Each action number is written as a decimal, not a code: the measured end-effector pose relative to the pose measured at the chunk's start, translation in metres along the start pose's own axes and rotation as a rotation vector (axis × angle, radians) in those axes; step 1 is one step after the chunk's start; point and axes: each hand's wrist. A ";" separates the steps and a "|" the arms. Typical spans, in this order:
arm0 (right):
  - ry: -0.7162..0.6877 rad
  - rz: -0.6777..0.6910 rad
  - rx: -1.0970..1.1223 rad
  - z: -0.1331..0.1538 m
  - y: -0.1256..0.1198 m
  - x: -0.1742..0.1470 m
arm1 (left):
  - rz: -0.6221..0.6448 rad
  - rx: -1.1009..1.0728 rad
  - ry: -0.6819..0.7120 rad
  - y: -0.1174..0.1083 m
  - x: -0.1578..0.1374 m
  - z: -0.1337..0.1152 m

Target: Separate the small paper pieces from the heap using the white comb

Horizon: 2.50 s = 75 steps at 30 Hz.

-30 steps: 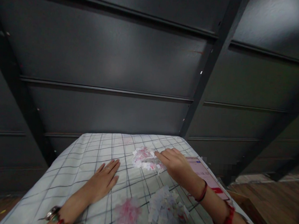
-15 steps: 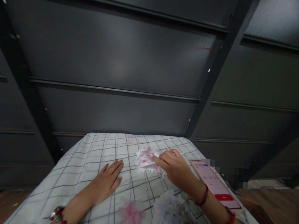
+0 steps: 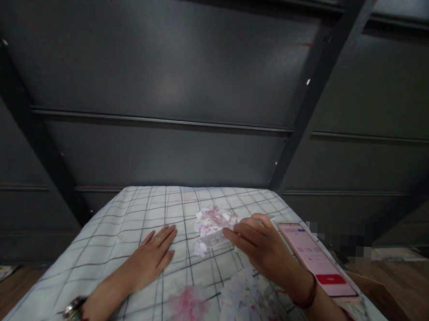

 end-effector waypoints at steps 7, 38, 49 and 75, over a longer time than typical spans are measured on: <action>-0.047 -0.013 0.069 -0.002 0.001 -0.005 | 0.041 0.001 -0.023 -0.001 0.003 -0.002; 0.006 -0.003 0.041 -0.009 0.004 -0.012 | -0.040 0.034 0.038 0.012 0.008 0.008; -0.018 0.009 0.089 -0.007 0.003 -0.010 | -0.039 0.027 0.030 0.011 0.006 0.008; 0.001 0.048 0.046 -0.012 0.010 -0.012 | 0.001 0.013 0.005 0.005 0.005 0.002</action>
Point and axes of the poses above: each hand's wrist, its own x-axis towards the middle knuckle, its own y-axis out of the palm, z = x × y, and after that the axes turned 15 degrees about z, right-handed
